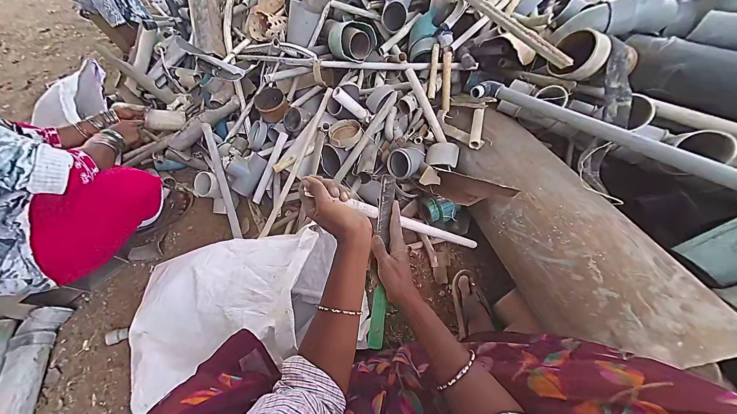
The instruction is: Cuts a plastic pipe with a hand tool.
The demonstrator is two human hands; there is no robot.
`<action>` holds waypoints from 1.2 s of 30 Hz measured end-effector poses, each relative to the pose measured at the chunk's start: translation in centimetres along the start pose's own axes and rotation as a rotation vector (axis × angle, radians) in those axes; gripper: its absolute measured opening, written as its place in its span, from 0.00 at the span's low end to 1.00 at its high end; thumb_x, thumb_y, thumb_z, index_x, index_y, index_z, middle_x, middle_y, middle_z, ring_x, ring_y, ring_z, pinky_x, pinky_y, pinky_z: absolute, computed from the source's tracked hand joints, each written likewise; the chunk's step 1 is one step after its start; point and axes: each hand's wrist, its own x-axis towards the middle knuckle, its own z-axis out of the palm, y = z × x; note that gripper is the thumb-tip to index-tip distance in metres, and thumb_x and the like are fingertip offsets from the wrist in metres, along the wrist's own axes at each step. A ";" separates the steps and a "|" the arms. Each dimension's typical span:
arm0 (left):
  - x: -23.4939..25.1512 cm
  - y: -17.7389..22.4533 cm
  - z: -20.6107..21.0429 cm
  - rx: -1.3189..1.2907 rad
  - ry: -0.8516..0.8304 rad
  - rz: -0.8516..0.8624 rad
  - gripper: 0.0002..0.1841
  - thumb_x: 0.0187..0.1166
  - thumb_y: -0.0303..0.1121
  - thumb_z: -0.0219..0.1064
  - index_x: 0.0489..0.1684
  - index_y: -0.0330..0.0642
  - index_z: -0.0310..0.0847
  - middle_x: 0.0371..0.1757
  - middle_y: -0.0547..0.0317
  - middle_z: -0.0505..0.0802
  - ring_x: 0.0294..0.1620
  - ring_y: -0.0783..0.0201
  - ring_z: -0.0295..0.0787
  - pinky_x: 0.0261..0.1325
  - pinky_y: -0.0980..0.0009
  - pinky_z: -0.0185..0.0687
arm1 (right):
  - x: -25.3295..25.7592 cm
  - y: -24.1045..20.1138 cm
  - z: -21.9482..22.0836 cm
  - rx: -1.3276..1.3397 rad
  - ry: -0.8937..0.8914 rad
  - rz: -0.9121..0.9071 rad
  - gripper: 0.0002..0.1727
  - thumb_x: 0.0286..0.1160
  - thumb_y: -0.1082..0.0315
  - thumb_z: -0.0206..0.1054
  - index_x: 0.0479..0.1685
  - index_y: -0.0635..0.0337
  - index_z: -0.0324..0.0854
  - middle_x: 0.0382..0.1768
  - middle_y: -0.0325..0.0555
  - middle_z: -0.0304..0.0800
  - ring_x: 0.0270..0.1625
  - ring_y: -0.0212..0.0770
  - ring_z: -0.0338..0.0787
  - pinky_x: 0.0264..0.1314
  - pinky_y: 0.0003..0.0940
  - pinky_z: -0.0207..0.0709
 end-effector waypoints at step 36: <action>-3.9 -3.6 -1.0 0.387 -0.393 -0.370 0.21 0.98 0.39 0.37 0.77 0.35 0.62 0.42 0.58 0.82 0.37 0.70 0.81 0.49 0.72 0.81 | 2.8 -0.9 -3.5 -0.127 0.314 0.070 0.20 0.93 0.65 0.54 0.77 0.66 0.62 0.33 0.46 0.81 0.17 0.31 0.73 0.19 0.27 0.70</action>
